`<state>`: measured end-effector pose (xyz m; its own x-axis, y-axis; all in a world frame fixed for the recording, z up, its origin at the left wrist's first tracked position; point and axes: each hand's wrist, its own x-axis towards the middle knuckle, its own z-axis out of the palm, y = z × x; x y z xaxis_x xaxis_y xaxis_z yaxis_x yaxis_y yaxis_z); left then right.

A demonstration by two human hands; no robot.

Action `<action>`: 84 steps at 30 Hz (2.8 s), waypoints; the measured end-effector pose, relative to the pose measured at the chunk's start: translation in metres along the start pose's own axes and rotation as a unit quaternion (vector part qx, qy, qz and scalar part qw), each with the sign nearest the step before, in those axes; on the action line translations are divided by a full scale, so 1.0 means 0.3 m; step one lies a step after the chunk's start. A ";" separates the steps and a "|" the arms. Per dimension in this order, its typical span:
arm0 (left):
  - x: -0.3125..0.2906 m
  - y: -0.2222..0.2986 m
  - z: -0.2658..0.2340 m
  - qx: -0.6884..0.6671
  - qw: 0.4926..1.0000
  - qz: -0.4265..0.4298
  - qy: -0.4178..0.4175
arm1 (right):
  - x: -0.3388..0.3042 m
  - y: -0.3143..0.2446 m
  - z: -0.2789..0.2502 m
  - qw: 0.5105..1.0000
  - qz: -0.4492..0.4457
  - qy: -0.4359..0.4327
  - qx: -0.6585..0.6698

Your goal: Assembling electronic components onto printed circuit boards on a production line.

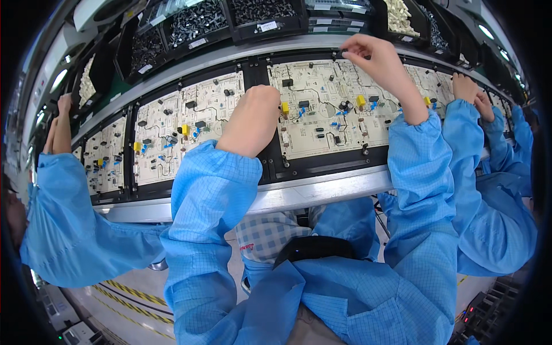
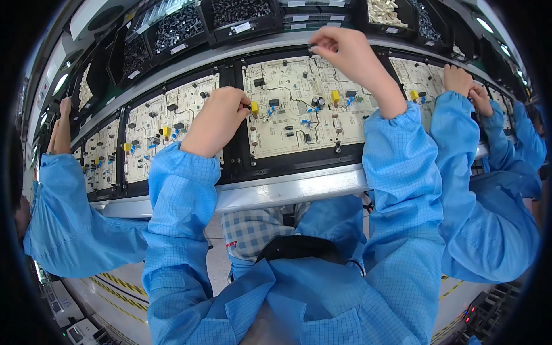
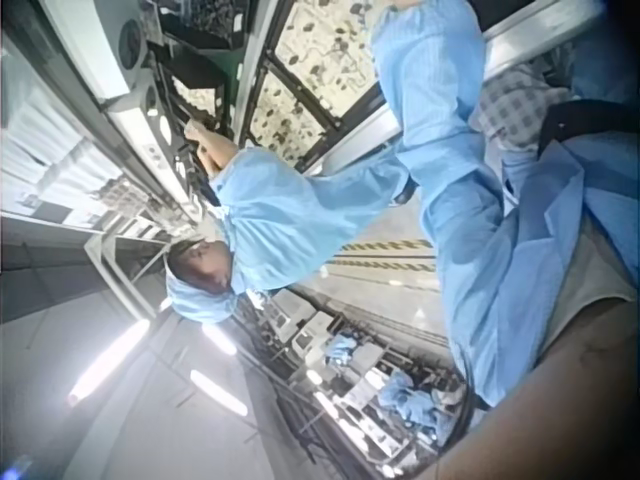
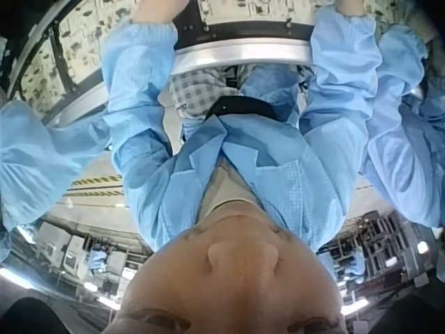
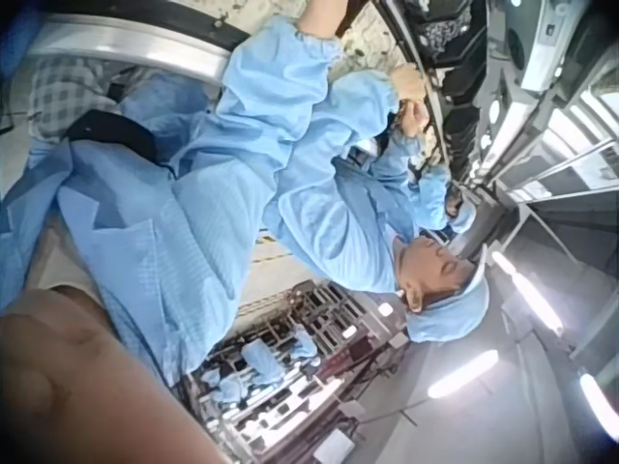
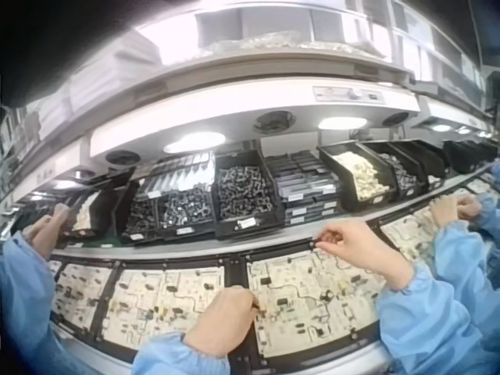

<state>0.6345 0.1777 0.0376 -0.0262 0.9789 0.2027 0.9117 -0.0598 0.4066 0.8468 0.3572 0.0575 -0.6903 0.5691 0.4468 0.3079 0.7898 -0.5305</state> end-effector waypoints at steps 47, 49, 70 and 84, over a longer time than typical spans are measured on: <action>0.007 -0.044 -0.018 -0.074 0.995 -0.054 -0.024 | 0.002 0.009 0.130 0.988 -0.049 -0.112 -0.091; 0.001 -0.049 -0.017 -0.064 0.995 -0.066 -0.049 | 0.040 0.009 0.115 0.998 -0.043 -0.039 -0.038; 0.044 0.000 -0.013 -0.074 0.997 -0.015 -0.020 | 0.651 0.535 -0.067 0.950 -0.080 -0.013 -0.301; 0.021 -0.061 -0.063 0.173 0.970 -0.058 0.159 | 0.698 0.375 -0.032 0.981 -0.009 -0.011 -0.195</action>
<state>0.6100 0.1813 0.0483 -0.2119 0.8618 0.4609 0.9767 0.1704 0.1304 0.7433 0.5675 0.0982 -0.7100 0.5533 0.4356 0.5202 0.8290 -0.2052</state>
